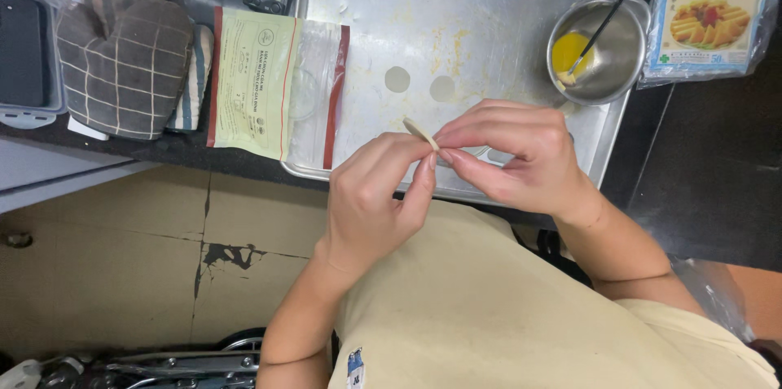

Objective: The person cuts round dough pieces with scissors and trims their edges, then folds and pinches each piece by hand into a filled pastry shape and places the shaped pastries on the metal tray, repeating the cycle.

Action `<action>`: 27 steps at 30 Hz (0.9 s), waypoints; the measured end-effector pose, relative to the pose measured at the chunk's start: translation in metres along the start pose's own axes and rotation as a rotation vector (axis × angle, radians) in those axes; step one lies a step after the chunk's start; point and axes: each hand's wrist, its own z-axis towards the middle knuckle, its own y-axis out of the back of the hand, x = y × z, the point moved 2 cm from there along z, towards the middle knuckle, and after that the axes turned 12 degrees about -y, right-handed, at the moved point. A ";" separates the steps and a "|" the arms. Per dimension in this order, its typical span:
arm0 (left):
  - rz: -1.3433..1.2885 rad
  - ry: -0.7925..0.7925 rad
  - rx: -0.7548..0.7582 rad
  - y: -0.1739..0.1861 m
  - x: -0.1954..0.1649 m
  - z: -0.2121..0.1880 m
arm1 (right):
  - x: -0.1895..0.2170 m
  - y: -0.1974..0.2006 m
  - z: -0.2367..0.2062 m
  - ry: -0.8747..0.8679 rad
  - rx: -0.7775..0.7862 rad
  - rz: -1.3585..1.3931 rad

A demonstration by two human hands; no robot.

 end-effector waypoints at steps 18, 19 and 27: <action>0.051 -0.087 -0.034 0.007 -0.021 0.002 | 0.014 0.006 -0.009 -0.034 0.016 0.110; 0.040 -0.080 -0.042 0.007 -0.023 0.003 | 0.015 0.007 -0.010 0.014 -0.015 0.091; -0.161 0.072 -0.098 0.009 -0.029 0.005 | 0.026 0.009 -0.014 0.276 -0.160 -0.064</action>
